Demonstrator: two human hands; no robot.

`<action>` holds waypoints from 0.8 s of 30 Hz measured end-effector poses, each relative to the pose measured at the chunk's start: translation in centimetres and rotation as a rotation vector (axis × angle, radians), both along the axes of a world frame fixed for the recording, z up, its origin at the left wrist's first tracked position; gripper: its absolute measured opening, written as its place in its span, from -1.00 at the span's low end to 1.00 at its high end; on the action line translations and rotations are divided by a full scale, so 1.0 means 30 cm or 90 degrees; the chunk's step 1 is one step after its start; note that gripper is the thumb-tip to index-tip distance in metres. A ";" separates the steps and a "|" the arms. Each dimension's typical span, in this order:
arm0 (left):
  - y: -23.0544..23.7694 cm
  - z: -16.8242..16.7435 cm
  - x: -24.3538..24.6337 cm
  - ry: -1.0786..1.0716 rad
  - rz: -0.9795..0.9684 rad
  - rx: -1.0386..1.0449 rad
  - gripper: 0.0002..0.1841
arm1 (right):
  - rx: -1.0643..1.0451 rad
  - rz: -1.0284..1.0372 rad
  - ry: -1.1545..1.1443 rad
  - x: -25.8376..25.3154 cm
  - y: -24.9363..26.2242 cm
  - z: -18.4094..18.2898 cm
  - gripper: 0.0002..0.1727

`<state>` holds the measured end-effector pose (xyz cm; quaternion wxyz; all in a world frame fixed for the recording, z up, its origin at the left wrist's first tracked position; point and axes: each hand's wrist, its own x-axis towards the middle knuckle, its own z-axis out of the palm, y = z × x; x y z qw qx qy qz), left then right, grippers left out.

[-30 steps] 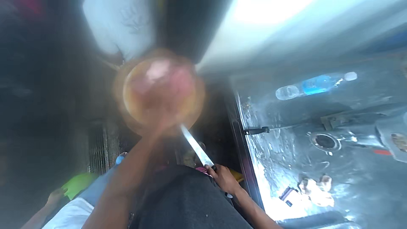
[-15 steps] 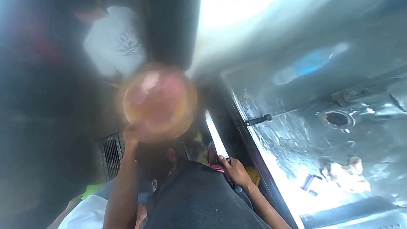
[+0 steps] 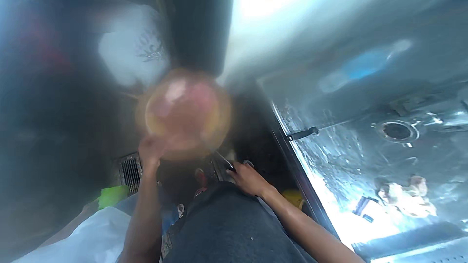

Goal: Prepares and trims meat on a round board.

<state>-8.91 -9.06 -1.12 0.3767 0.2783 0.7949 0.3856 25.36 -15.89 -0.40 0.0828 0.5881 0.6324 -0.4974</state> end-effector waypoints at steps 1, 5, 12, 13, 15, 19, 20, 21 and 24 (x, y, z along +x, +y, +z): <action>-0.016 -0.026 -0.008 -0.020 0.032 0.002 -0.62 | 0.002 0.030 -0.012 -0.062 0.034 0.026 -0.52; -0.036 -0.076 -0.045 -0.108 0.131 0.033 -0.61 | 0.013 0.100 -0.078 -0.331 0.118 0.055 -0.50; 0.095 0.006 -0.132 -0.056 0.049 0.093 -0.58 | -0.078 0.090 -0.169 -0.432 0.056 0.040 -0.49; 0.140 0.033 -0.142 -0.035 -0.008 0.103 -0.59 | -0.092 0.087 -0.167 -0.405 0.043 0.047 -0.49; 0.249 0.068 -0.146 0.025 -0.143 0.101 -0.57 | -0.099 0.076 -0.130 -0.322 0.013 0.042 -0.45; 0.373 0.102 -0.025 0.401 -0.415 0.031 -0.54 | -0.030 -0.020 0.014 -0.058 -0.090 -0.006 -0.48; 0.368 0.094 0.040 0.449 -0.479 0.066 -0.56 | -0.004 -0.065 0.031 0.006 -0.113 -0.010 -0.49; 0.359 0.057 0.102 0.469 -0.563 0.115 -0.58 | 0.016 -0.115 0.039 0.061 -0.135 -0.012 -0.50; 0.338 0.068 0.284 0.466 -0.949 -0.074 -0.46 | 0.054 -0.257 0.032 0.174 -0.179 -0.025 -0.55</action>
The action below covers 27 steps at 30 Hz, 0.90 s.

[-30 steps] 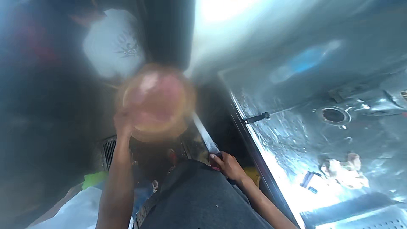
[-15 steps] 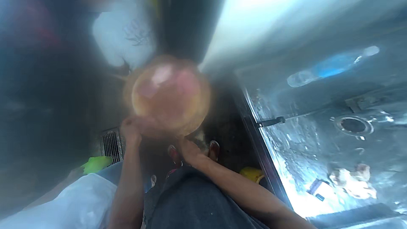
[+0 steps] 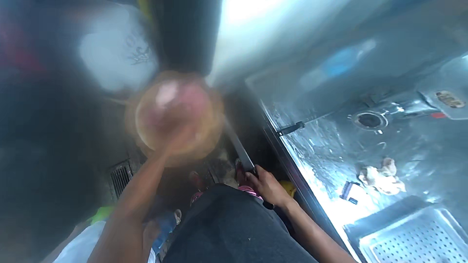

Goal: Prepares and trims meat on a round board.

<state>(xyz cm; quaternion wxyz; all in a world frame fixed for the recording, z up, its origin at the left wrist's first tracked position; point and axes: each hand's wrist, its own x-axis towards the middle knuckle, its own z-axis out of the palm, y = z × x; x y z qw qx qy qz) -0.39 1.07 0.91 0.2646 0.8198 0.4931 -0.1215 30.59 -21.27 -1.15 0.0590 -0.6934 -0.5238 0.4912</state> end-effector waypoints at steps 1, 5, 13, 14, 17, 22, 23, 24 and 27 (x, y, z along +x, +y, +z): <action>-0.010 -0.017 0.022 -0.008 -0.036 -0.021 -0.48 | 0.004 -0.034 -0.005 0.027 -0.008 -0.006 -0.55; 0.033 -0.116 -0.058 -0.078 -0.062 -0.047 -0.74 | -0.007 -0.117 0.034 0.074 -0.051 -0.017 -0.58; 0.081 0.248 -0.052 -0.178 0.123 -0.085 -0.77 | -0.040 -0.055 0.092 0.095 -0.040 -0.079 -0.55; 0.063 0.280 -0.039 -0.216 0.185 -0.070 -0.75 | -0.041 -0.051 0.099 0.094 -0.029 -0.079 -0.56; -0.042 0.233 -0.016 -0.435 0.411 -0.051 -0.69 | -0.040 -0.061 0.138 0.082 0.012 -0.096 -0.57; -0.282 -0.101 0.017 -0.688 0.893 -0.118 -0.59 | -0.030 -0.030 0.150 0.020 0.095 -0.139 -0.52; -0.338 -0.149 -0.006 -0.672 0.931 -0.088 -0.56 | -0.044 -0.011 0.144 0.004 0.111 -0.139 -0.51; -0.385 -0.167 -0.036 -0.628 0.931 -0.044 -0.52 | -0.057 0.010 0.130 -0.016 0.126 -0.138 -0.50; -0.441 -0.087 -0.110 -0.463 0.864 0.077 -0.59 | -0.103 0.066 0.052 -0.119 0.176 -0.093 -0.39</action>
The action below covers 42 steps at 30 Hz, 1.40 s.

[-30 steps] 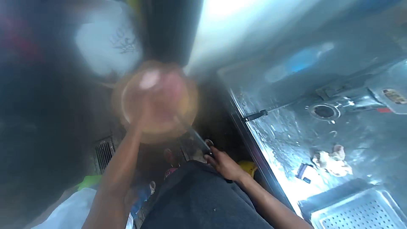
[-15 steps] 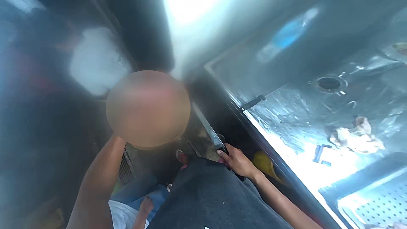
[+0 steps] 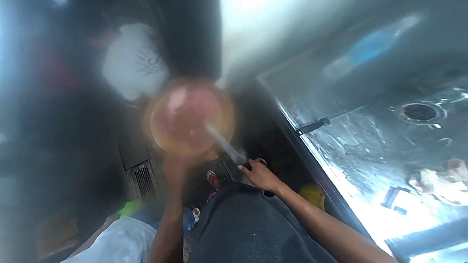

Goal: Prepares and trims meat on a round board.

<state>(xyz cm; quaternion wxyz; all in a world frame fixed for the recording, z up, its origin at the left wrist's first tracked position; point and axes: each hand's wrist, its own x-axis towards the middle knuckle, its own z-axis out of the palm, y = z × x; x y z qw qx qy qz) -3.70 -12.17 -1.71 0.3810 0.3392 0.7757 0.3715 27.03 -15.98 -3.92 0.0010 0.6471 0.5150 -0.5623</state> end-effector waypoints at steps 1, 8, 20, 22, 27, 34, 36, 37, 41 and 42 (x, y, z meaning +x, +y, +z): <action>0.016 0.036 -0.010 0.063 -0.026 0.000 -0.62 | -0.012 0.028 -0.027 -0.046 0.030 0.018 -0.32; 0.292 -0.201 0.059 0.506 -0.342 0.064 -0.21 | -0.005 0.142 -0.170 -0.334 0.275 -0.039 -0.15; 0.343 -0.309 0.094 0.615 -0.421 -0.031 -0.04 | -0.146 0.170 -0.189 -0.296 0.199 -0.029 -0.10; 0.330 -0.307 0.088 0.615 -0.418 0.008 -0.05 | -0.132 0.181 -0.176 -0.328 0.241 -0.025 -0.11; 0.349 -0.280 0.107 0.631 -0.425 -0.052 -0.07 | -0.084 0.238 -0.126 -0.374 0.339 -0.048 -0.15; 0.318 -0.203 0.116 0.601 -0.415 -0.025 -0.11 | -0.101 0.251 -0.144 -0.283 0.257 -0.037 -0.13; 0.325 0.026 0.141 0.518 -0.509 -0.219 -0.16 | -0.122 0.255 -0.156 -0.245 0.219 -0.026 -0.10; 0.326 0.028 0.141 0.519 -0.513 -0.226 -0.16 | -0.121 0.257 -0.159 -0.227 0.192 -0.028 -0.09; 0.325 -0.301 0.093 0.594 -0.385 0.001 -0.05 | -0.113 0.259 -0.191 -0.199 0.091 -0.019 -0.07; 0.331 -0.288 0.076 0.546 -0.376 0.006 -0.08 | -0.099 0.241 -0.196 -0.201 0.080 -0.004 -0.10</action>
